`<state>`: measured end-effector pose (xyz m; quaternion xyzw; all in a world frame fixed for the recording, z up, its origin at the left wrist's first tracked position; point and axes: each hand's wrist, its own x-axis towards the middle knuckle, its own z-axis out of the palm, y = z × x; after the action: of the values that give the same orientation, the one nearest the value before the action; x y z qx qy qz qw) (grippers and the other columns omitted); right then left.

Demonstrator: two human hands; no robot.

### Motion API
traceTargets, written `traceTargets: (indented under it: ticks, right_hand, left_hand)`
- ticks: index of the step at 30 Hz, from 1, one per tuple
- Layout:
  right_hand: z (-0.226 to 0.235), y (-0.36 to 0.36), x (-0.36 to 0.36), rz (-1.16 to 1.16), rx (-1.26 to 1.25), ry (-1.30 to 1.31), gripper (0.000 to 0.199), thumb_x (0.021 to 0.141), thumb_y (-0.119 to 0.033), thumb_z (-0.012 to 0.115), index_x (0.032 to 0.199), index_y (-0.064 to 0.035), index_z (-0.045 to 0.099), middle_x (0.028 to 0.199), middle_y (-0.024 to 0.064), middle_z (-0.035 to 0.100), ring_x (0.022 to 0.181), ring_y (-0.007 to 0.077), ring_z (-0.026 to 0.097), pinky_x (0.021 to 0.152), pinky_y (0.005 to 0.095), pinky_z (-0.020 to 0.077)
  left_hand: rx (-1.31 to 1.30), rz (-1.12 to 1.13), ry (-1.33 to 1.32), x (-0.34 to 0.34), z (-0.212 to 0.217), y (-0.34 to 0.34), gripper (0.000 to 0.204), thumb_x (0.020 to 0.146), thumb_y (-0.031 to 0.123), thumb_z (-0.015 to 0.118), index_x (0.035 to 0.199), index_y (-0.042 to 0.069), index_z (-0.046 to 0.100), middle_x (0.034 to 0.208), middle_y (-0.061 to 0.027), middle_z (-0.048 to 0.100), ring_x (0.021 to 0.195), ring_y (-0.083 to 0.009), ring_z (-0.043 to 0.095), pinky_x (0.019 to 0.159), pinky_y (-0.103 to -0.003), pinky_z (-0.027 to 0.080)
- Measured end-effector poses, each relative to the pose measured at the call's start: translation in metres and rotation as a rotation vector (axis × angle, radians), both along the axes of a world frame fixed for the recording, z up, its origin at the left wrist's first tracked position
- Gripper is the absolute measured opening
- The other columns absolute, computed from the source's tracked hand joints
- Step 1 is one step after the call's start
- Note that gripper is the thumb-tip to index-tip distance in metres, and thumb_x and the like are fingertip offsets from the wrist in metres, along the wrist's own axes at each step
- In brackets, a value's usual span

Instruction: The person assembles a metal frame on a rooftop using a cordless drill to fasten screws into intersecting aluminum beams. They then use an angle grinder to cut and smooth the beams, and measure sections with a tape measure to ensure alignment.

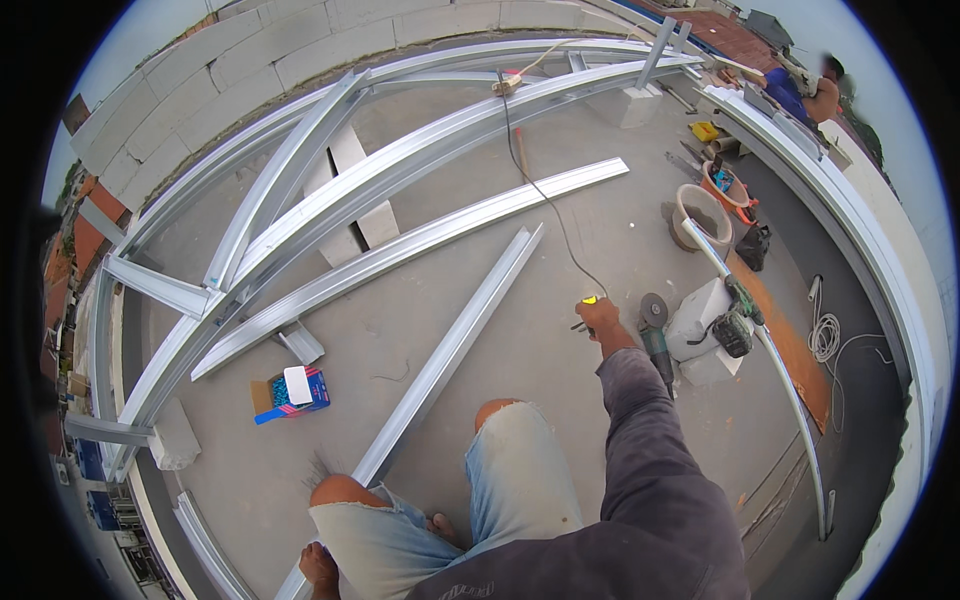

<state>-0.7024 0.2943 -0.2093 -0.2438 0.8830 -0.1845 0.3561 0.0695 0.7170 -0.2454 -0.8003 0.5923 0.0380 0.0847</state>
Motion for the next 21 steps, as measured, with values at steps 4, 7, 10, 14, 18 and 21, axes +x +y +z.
traceTargets:
  ticks: [4, 7, 10, 14, 18, 21]
  right_hand:
    - [0.038, 0.031, 0.061, 0.153, 0.048, -0.061, 0.057, 0.082, -0.035, 0.077, 0.126, -0.0008, 0.062, 0.109, 0.0159, 0.065, 0.098, 0.0281, 0.067, 0.069, 0.0429, 0.0638]
    - [0.076, 0.055, 0.104, 0.252, 0.013, -0.184, 0.054, 0.086, -0.038, 0.076, 0.123, -0.0010, 0.061, 0.103, 0.0133, 0.064, 0.095, 0.0260, 0.066, 0.070, 0.0432, 0.0634]
    - [0.109, 0.078, 0.142, 0.300, -0.016, -0.239, 0.055, 0.089, -0.042, 0.073, 0.124, -0.0016, 0.060, 0.104, 0.0124, 0.064, 0.093, 0.0259, 0.066, 0.071, 0.0430, 0.0632]
    - [0.128, 0.112, 0.198, 0.153, -0.082, -0.306, 0.053, 0.093, -0.045, 0.069, 0.125, -0.0035, 0.058, 0.106, 0.0115, 0.063, 0.096, 0.0250, 0.065, 0.071, 0.0421, 0.0626]
    - [0.136, 0.140, 0.259, 0.050, -0.273, -0.568, 0.043, 0.105, -0.043, 0.051, 0.124, -0.0043, 0.057, 0.110, 0.0125, 0.061, 0.097, 0.0197, 0.058, 0.075, 0.0365, 0.0541]
    - [0.153, 0.151, 0.327, 0.125, -0.479, -0.644, 0.037, 0.109, -0.037, 0.047, 0.125, -0.0041, 0.055, 0.107, 0.0126, 0.060, 0.098, 0.0168, 0.054, 0.088, 0.0333, 0.0468]
  left_hand:
    - [0.065, 0.064, 0.053, -0.003, -0.033, 0.008, 0.029, 0.074, 0.027, 0.084, 0.085, 0.005, 0.069, 0.093, -0.0104, 0.069, 0.096, -0.0353, 0.067, 0.081, -0.047, 0.058]
    - [0.058, -0.028, 0.240, 0.017, -0.038, 0.025, 0.043, 0.090, 0.045, 0.074, 0.109, 0.006, 0.071, 0.106, -0.0165, 0.072, 0.099, -0.0374, 0.067, 0.086, -0.050, 0.055]
    - [0.205, 0.069, 0.190, 0.032, -0.033, 0.033, 0.045, 0.087, 0.051, 0.074, 0.104, 0.008, 0.074, 0.108, -0.0187, 0.072, 0.100, -0.0425, 0.066, 0.084, -0.053, 0.055]
    - [0.719, 0.058, 0.181, 0.033, -0.002, -0.007, 0.057, 0.087, 0.059, 0.071, 0.117, 0.010, 0.074, 0.117, -0.0223, 0.072, 0.111, -0.0423, 0.068, 0.090, -0.050, 0.057]
    - [0.452, -0.022, 0.332, -0.018, 0.054, -0.114, 0.034, 0.081, 0.029, 0.084, 0.092, 0.000, 0.072, 0.094, -0.0157, 0.075, 0.090, -0.0379, 0.072, 0.083, -0.046, 0.059]
    - [-0.152, 0.018, 1.207, -0.110, 0.106, -0.204, 0.029, 0.094, 0.017, 0.072, 0.111, -0.006, 0.066, 0.100, -0.0164, 0.072, 0.090, -0.0253, 0.072, 0.081, -0.037, 0.058]
